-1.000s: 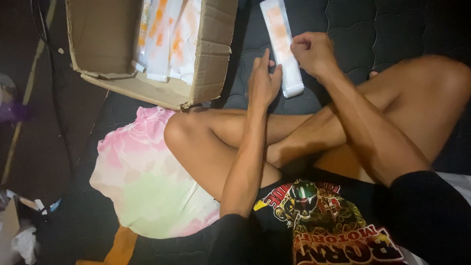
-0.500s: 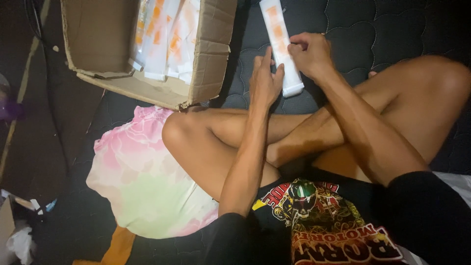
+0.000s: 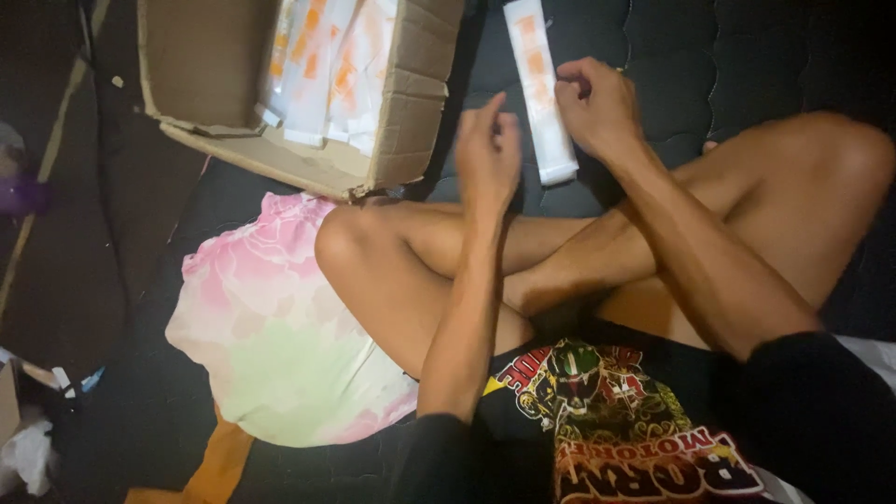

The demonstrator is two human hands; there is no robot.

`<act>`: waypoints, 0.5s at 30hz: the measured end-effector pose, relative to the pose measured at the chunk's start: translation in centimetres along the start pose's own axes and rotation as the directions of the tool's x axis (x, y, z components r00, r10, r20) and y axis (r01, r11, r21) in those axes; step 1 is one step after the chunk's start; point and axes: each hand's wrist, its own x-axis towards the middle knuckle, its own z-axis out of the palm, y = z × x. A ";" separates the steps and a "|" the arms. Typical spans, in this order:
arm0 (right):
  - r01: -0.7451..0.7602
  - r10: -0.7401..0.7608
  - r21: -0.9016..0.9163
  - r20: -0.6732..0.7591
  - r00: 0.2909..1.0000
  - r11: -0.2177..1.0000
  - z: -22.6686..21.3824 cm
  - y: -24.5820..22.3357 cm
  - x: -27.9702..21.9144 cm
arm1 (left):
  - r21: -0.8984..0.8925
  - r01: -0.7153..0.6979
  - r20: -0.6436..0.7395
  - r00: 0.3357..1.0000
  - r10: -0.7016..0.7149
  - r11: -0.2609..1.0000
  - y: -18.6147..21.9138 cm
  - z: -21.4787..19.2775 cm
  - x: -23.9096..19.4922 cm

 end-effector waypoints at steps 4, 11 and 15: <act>0.118 -0.127 0.186 0.040 0.991 0.975 1.0 -5.4 0.1 | -0.057 -0.102 -0.181 0.979 0.090 0.993 6.7 -8.7 1.1; 0.181 -0.205 0.420 0.011 0.979 0.889 7.7 -12.3 0.6 | 0.208 0.099 -0.107 0.991 -0.078 0.973 1.9 -13.1 2.7; 0.228 -0.246 0.274 0.033 0.969 0.934 8.6 -10.5 -1.2 | -0.042 0.509 0.097 0.859 -0.503 0.860 1.6 -12.9 3.6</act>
